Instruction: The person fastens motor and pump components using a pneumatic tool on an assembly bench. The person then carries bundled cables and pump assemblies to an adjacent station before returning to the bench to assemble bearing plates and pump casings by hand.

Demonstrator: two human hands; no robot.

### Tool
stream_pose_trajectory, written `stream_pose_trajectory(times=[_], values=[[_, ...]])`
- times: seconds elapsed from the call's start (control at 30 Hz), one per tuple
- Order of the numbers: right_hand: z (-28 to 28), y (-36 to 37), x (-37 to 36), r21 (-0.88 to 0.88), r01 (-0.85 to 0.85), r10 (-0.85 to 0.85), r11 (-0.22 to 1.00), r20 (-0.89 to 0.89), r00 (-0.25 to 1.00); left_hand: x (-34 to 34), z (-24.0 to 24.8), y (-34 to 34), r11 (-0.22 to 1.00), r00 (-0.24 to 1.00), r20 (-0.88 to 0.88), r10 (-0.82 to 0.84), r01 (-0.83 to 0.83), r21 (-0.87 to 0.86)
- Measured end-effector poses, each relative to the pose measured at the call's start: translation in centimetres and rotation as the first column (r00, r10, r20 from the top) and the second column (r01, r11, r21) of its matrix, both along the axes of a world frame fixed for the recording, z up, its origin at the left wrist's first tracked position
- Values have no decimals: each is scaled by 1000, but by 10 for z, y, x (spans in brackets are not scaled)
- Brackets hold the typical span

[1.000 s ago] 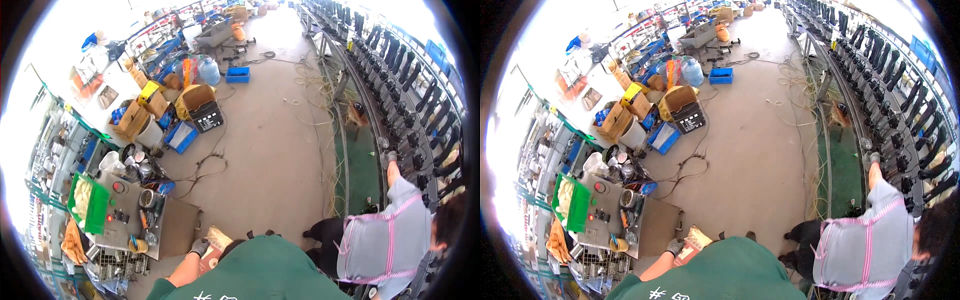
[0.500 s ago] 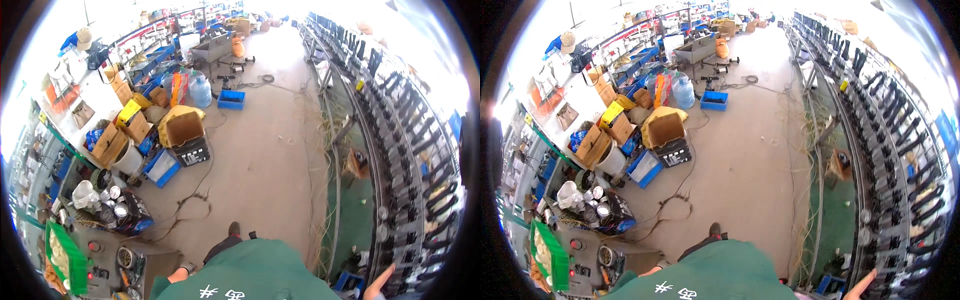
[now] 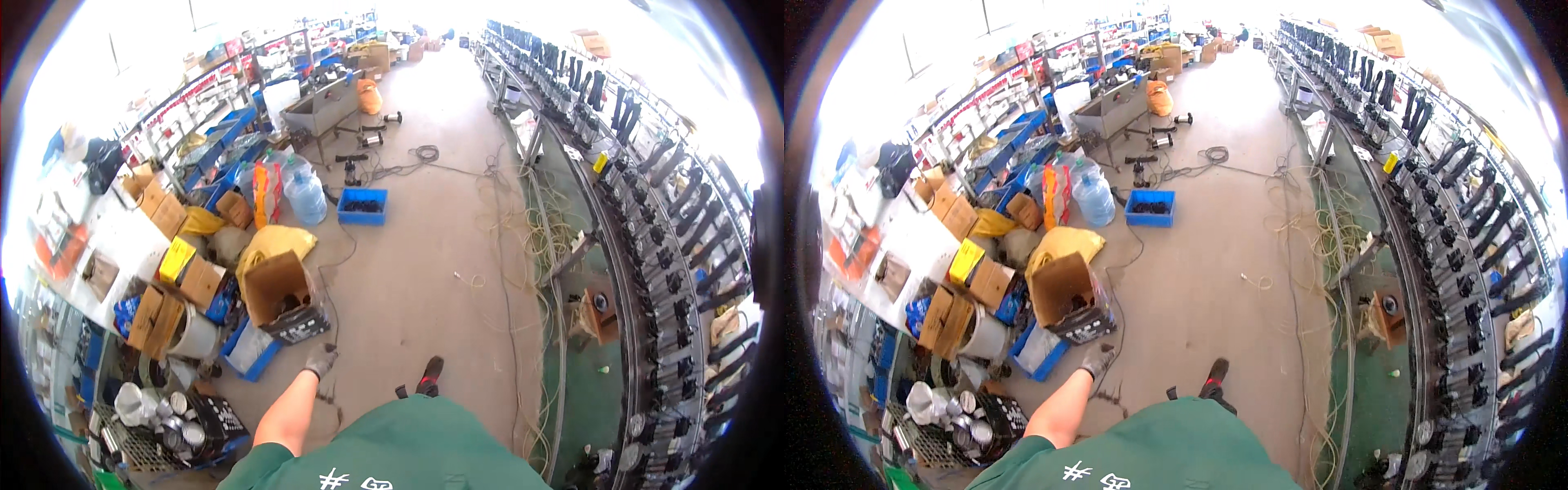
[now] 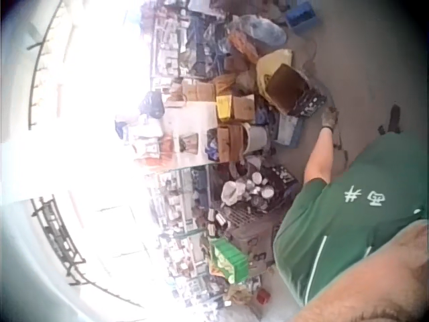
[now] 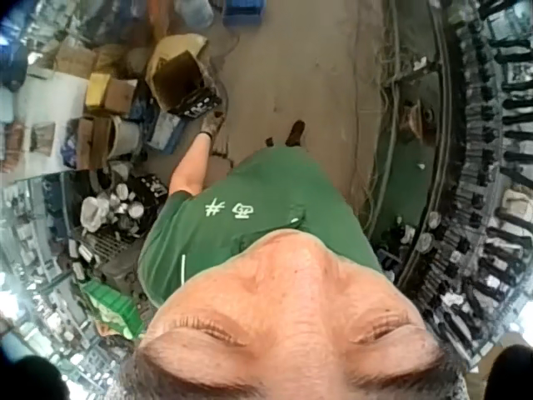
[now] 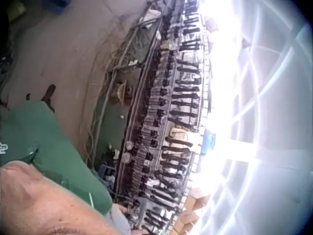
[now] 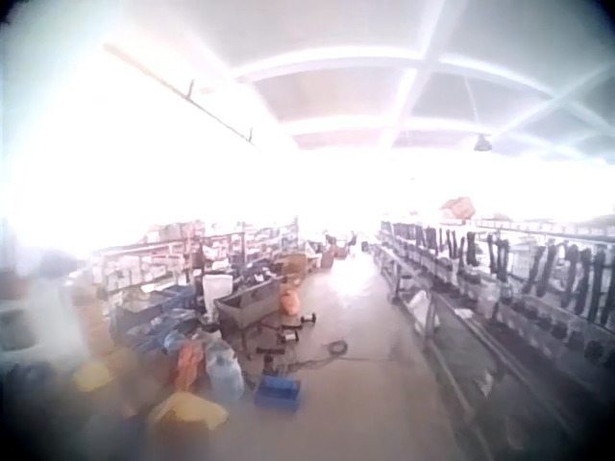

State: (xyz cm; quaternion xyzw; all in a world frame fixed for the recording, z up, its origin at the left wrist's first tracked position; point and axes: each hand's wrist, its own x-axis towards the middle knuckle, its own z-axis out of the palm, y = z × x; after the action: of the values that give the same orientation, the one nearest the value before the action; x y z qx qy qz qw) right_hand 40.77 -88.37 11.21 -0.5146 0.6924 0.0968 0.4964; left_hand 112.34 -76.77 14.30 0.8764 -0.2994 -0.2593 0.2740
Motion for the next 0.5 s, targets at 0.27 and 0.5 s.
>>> stream_pose_trajectory(times=[0.27, 0.5], values=[[-94, -201, -43, -8, -884, 814, 467, -386, 434, -7, -38, -31, 679, 865, -500, -31, 386, 625], [-26, -544, 178, -218, 222, -145, 951, 319, 936, 72, -107, -81, 841, 798, -327, 506, -372, 394]])
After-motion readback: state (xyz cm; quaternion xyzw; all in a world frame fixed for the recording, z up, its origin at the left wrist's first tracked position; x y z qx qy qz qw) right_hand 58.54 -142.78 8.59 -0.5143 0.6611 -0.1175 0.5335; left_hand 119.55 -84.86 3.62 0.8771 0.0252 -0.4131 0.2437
